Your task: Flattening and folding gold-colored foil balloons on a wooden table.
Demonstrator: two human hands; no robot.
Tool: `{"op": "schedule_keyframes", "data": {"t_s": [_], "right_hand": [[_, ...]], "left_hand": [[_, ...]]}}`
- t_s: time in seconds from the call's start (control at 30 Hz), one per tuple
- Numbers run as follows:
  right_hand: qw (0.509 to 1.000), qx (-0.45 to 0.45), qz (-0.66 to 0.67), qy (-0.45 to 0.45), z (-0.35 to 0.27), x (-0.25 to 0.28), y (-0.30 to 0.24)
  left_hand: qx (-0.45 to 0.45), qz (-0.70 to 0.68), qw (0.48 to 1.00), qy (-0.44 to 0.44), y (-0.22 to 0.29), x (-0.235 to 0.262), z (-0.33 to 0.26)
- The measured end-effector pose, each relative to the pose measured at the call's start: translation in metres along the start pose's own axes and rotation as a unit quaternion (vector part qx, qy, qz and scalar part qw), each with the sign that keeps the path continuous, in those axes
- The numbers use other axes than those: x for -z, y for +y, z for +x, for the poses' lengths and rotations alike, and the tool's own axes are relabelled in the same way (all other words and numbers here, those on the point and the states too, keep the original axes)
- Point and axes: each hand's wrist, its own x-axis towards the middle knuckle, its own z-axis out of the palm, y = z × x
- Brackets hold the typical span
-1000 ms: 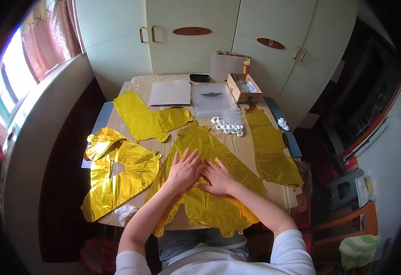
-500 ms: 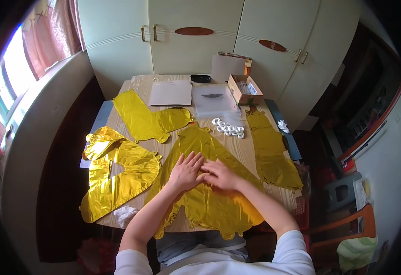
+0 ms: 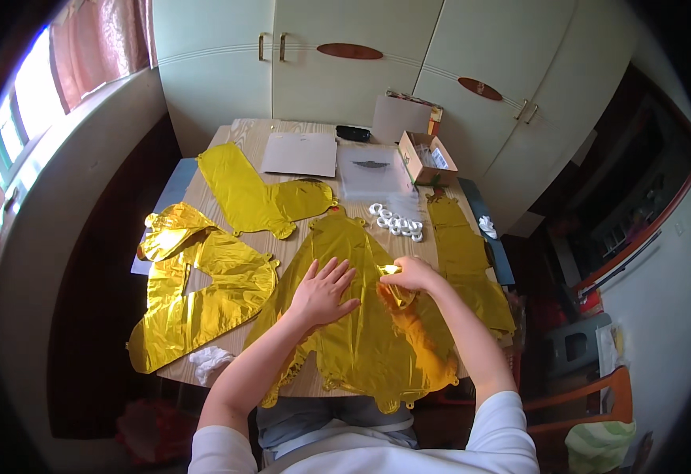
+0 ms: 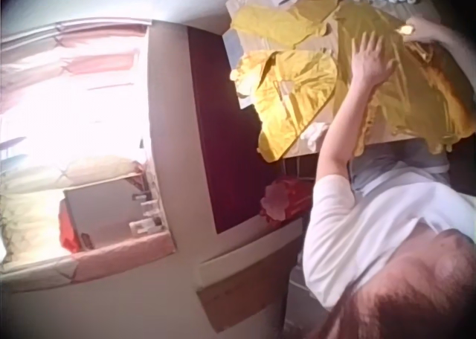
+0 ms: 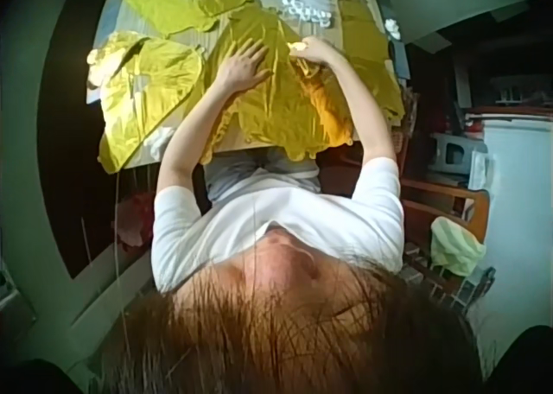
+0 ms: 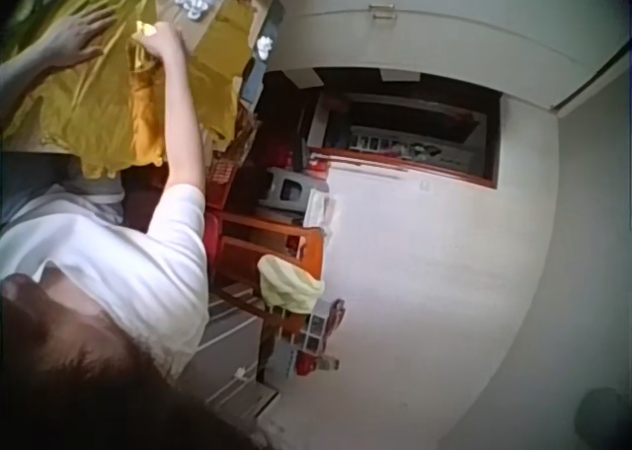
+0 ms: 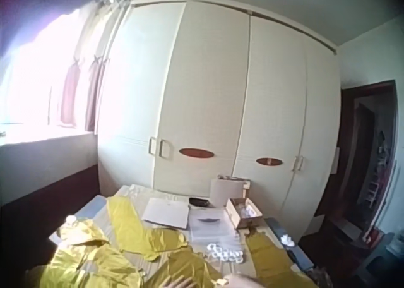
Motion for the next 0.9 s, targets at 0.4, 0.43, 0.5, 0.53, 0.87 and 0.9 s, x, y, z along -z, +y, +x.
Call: {"op": "schedule_keyframes", "data": {"t_s": [0.4,0.43,0.5,0.53,0.87,0.9], "right_hand": [[0.933,0.342,0.108,0.029,-0.050,-0.036,0.048],[0.947,0.306,0.073,0.065,-0.053,-0.041,0.044],[0.989,0.127,-0.038,-0.073,-0.052,-0.039,0.028],[0.985,0.035,-0.093,-0.138,-0.053,-0.035,0.017],[0.914,0.367,-0.065,0.159,-0.042,-0.074,0.030],[0.917,0.361,-0.068,0.157,-0.041,-0.074,0.031]], "left_hand": [[0.004,-0.009,1.000,0.000,0.000,-0.001,0.001],[0.003,-0.010,1.000,0.002,0.000,-0.002,0.001],[0.012,-0.005,1.000,-0.009,-0.002,-0.001,-0.001],[0.013,-0.006,1.000,-0.010,-0.002,0.001,-0.001],[0.008,-0.025,1.000,0.006,-0.004,-0.003,0.001],[0.010,-0.029,0.999,0.008,-0.004,-0.003,0.001]]}}
